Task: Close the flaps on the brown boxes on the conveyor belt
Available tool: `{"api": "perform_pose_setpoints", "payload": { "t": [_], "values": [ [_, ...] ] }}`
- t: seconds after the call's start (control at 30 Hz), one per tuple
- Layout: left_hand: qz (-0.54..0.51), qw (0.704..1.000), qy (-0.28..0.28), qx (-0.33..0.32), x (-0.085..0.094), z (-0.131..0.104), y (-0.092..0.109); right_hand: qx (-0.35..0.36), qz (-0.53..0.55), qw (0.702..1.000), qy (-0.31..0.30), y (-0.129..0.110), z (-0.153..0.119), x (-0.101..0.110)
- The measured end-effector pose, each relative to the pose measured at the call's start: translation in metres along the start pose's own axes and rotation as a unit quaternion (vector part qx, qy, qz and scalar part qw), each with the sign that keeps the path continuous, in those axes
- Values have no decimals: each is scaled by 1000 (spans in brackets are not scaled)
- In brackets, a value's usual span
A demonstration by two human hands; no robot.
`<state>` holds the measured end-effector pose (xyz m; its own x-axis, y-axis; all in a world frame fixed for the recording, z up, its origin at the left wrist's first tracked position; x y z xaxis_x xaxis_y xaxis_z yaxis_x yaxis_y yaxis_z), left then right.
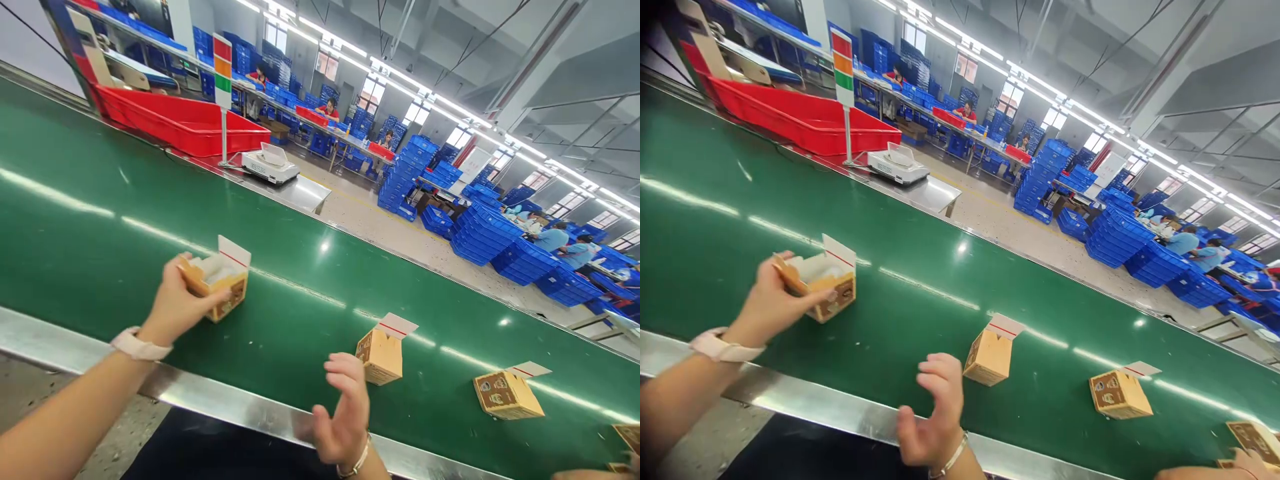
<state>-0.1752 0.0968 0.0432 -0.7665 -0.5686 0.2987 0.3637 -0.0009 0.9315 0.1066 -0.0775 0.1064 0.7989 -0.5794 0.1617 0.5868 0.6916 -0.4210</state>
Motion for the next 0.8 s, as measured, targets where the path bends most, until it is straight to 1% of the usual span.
{"api": "perform_pose_setpoints", "payload": {
  "t": [0.03, 0.07, 0.1, 0.17, 0.23, 0.27, 0.33, 0.43, 0.47, 0.5, 0.53, 0.57, 0.6, 0.63, 0.67, 0.7, 0.73, 0.77, 0.8],
  "values": [
    [-10, 999, -16, 31, -11, -16, 2, -9, 17, 997, -80, 1, -5, -21],
    [-19, 999, -29, 40, -21, -35, 7, -12, 10, 991, -133, 3, -11, -38],
    [-39, 998, -42, 37, -30, -54, 12, -11, -13, 986, -163, 7, -16, -51],
    [-91, 993, -81, 3, -45, -88, 22, -16, -80, 977, -197, 19, -24, -68],
    [-125, 982, -134, -42, -57, -111, 27, -46, -125, 964, -230, 33, -29, -78],
    [-135, 975, -161, -71, -60, -117, 28, -65, -133, 958, -245, 38, -30, -79],
    [-160, 955, -204, -145, -64, -119, 33, -99, -127, 951, -265, 45, -27, -76],
    [-180, 917, -238, -266, -63, -114, 46, -137, -113, 947, -269, 51, -20, -68],
    [-170, 910, -243, -290, -64, -113, 49, -150, -101, 948, -262, 52, -19, -68],
    [-156, 908, -249, -300, -67, -113, 52, -167, -83, 952, -244, 53, -20, -70],
    [-141, 909, -259, -295, -71, -113, 54, -184, -60, 959, -206, 54, -21, -73],
    [-128, 914, -270, -275, -75, -114, 55, -207, -39, 967, -146, 54, -22, -75],
    [-121, 922, -278, -241, -80, -114, 55, -233, -25, 970, -67, 55, -23, -74],
    [-120, 932, -282, -194, -83, -114, 53, -263, -21, 964, 21, 56, -25, -69],
    [-122, 941, -285, -137, -87, -114, 51, -296, -30, 950, 96, 57, -27, -59],
    [-123, 945, -292, -76, -91, -114, 48, -326, -44, 933, 144, 58, -27, -46],
    [-123, 942, -312, -17, -95, -115, 46, -352, -57, 919, 166, 58, -22, -27],
    [-122, 928, -349, 35, -101, -119, 46, -375, -71, 911, 155, 60, -12, -1],
    [-122, 904, -401, 81, -108, -126, 47, -377, -68, 915, 131, 62, 5, 34]
  ]
}}
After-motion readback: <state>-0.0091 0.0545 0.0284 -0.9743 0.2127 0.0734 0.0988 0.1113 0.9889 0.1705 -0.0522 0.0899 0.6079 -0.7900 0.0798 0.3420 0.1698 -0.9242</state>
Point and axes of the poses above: each hand's wrist, its own z-axis towards the middle knuckle, its own x-axis out of the back of the hand, y = z × x, the point moved 8 cm from there along z, towards the middle knuckle, and after that the axes turned 14 degrees about y, right-handed, at the moved point
